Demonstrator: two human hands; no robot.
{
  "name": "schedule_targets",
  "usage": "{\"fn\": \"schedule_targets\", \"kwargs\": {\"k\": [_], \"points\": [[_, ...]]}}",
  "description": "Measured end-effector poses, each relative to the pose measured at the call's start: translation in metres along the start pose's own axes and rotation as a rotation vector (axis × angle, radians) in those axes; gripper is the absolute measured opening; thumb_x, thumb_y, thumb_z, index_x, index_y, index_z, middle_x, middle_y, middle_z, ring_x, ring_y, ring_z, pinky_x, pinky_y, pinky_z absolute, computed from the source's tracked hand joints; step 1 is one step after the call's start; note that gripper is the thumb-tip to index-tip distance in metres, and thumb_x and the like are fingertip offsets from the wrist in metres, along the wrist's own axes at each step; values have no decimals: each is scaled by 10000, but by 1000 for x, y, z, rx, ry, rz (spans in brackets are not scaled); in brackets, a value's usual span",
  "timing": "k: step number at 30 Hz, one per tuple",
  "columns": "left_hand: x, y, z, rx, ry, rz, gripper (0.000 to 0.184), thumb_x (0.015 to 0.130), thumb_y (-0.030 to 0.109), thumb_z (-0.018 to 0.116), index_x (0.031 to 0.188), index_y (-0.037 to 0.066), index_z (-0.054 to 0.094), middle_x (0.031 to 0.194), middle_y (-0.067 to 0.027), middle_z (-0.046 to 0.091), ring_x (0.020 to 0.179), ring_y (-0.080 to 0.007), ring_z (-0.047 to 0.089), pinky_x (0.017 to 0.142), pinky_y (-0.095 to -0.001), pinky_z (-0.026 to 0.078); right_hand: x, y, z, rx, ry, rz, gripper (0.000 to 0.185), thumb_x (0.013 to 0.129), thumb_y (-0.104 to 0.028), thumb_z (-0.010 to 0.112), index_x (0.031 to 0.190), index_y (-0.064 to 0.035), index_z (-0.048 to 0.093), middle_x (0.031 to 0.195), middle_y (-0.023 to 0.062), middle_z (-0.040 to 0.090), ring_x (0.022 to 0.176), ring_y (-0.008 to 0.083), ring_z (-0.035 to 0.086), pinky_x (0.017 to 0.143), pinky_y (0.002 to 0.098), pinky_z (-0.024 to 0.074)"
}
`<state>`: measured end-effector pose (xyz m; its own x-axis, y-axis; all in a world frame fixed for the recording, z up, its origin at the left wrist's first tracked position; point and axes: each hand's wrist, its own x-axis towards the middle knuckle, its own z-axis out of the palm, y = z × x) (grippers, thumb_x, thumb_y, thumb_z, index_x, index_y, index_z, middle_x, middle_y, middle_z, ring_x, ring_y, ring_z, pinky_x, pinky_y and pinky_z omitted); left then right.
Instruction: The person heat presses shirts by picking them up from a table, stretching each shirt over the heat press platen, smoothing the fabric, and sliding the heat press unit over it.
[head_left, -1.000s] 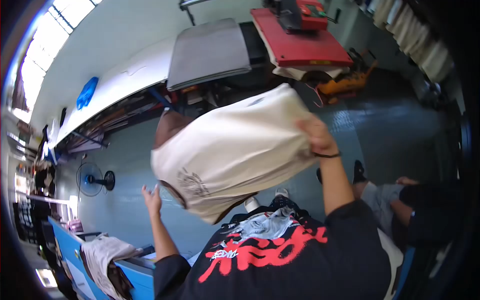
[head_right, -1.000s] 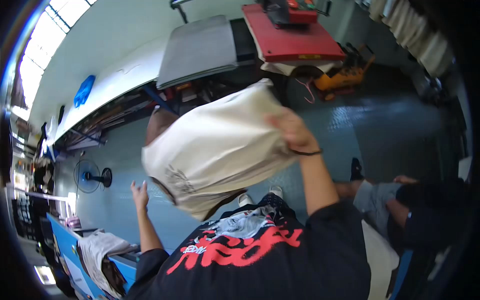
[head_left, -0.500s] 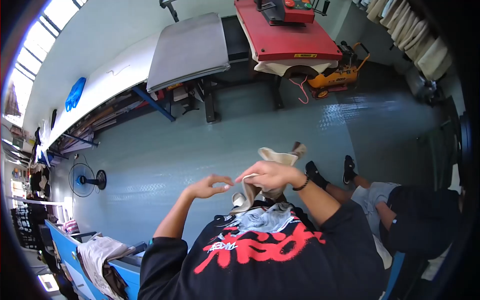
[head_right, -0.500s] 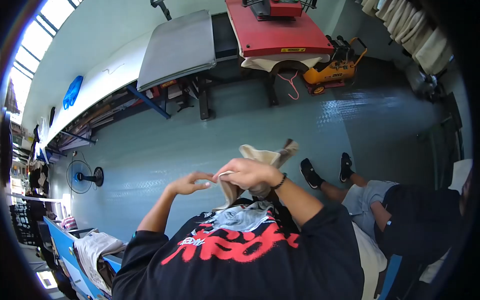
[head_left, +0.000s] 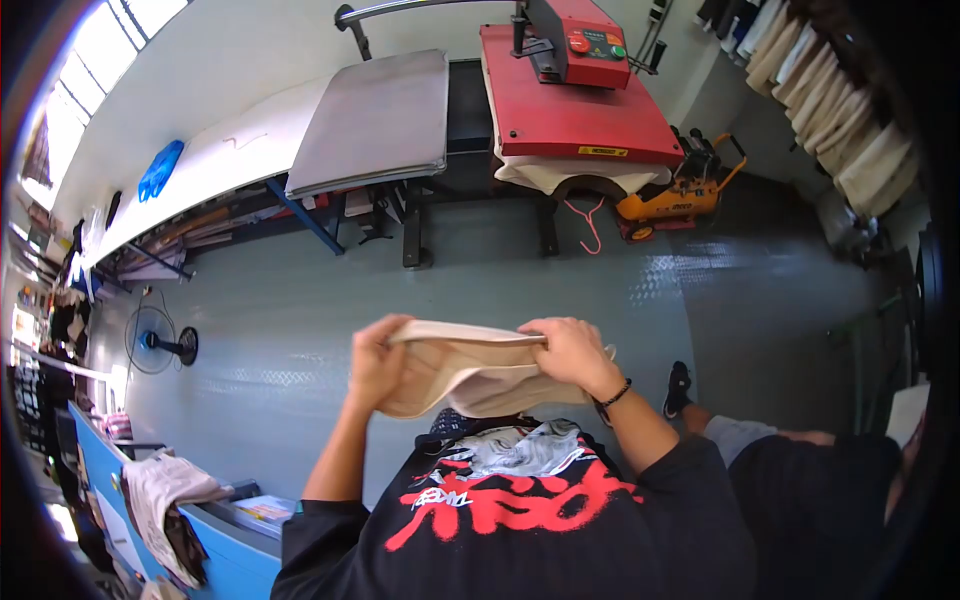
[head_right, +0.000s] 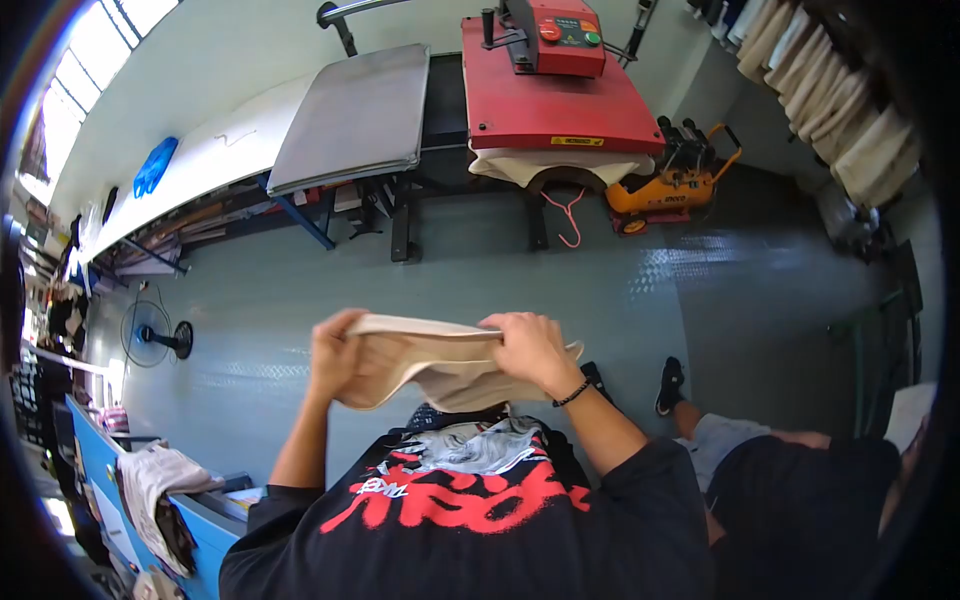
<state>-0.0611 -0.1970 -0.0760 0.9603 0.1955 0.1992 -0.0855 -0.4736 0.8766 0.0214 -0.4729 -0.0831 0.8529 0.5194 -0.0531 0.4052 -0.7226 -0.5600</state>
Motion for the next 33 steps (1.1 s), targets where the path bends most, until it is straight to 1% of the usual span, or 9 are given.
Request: {"fn": "schedule_targets", "kwargs": {"k": [5, 7, 10, 14, 17, 21, 26, 32, 33], "points": [[7, 50, -63, -203, 104, -41, 186, 710, -132, 496, 810, -20, 606, 864, -65, 609, 814, -113, 563, 736, -235, 454, 27, 131, 37, -211, -74, 27, 259, 749, -90, 581, 985, -126, 680, 865, 112, 635, 875, 286, 621, 757, 377, 500], [5, 49, -94, 111, -161, 66, 174, 655, -145, 527, 730, 1, 586, 885, -70, 606, 789, -156, 548, 695, -262, 455, 35, 156, 36, 543, 104, 16, 215, 708, 23, 614, 897, -66, 665, 803, 73, 608, 817, 204, 607, 725, 302, 481], [3, 51, -106, 690, -117, 260, 196, 589, -147, 550, 689, 17, 590, 895, -73, 620, 785, -233, 520, 678, -310, 458, 45, 134, -4, 1098, 145, -56, 196, 689, 126, 566, 622, -58, 571, 873, 38, 548, 797, 108, 509, 714, 232, 421], [-2, -23, -140, 1053, 302, 110, 140, 701, -33, 545, 757, 19, 662, 866, -87, 653, 818, -277, 521, 711, -355, 464, 51, 97, -46, 1199, 105, -431, 196, 693, 135, 520, 644, -34, 605, 935, 46, 539, 814, 122, 513, 712, 246, 428], [4, -72, -152, 1012, 434, -95, 148, 693, -28, 571, 799, 1, 671, 881, -88, 650, 829, -279, 543, 717, -359, 470, 50, 23, -69, 289, 105, -335, 268, 711, 129, 474, 839, 1, 671, 939, 84, 533, 818, 194, 551, 717, 299, 462], [48, -71, -152, 596, 745, -60, 168, 703, -23, 520, 802, -23, 656, 828, -153, 622, 776, -319, 561, 713, -370, 465, 96, 5, -65, 197, 390, -208, 216, 767, 88, 509, 925, 25, 642, 894, 137, 569, 787, 297, 590, 724, 333, 476], [81, -175, -173, 768, 334, -207, 287, 681, -61, 472, 883, -12, 670, 851, -206, 604, 803, -354, 594, 745, -392, 478, 171, 67, 28, -35, 270, -137, 181, 795, 24, 549, 934, 5, 664, 818, 169, 582, 805, 328, 589, 709, 378, 469], [130, -225, -206, 439, 479, -278, 395, 676, -57, 486, 1027, -6, 659, 915, -186, 626, 875, -339, 611, 813, -389, 477, 244, 27, 108, 490, 542, 283, 222, 862, 6, 531, 1047, 11, 653, 892, 117, 616, 851, 207, 612, 728, 334, 477], [141, -244, -206, 404, 454, -299, 431, 671, -53, 499, 1075, 1, 640, 936, -188, 622, 903, -342, 606, 829, -386, 474, 261, 17, 120, 1042, 576, 398, 251, 879, -3, 505, 1099, 37, 618, 992, 122, 620, 920, 202, 605, 780, 322, 476]]}}
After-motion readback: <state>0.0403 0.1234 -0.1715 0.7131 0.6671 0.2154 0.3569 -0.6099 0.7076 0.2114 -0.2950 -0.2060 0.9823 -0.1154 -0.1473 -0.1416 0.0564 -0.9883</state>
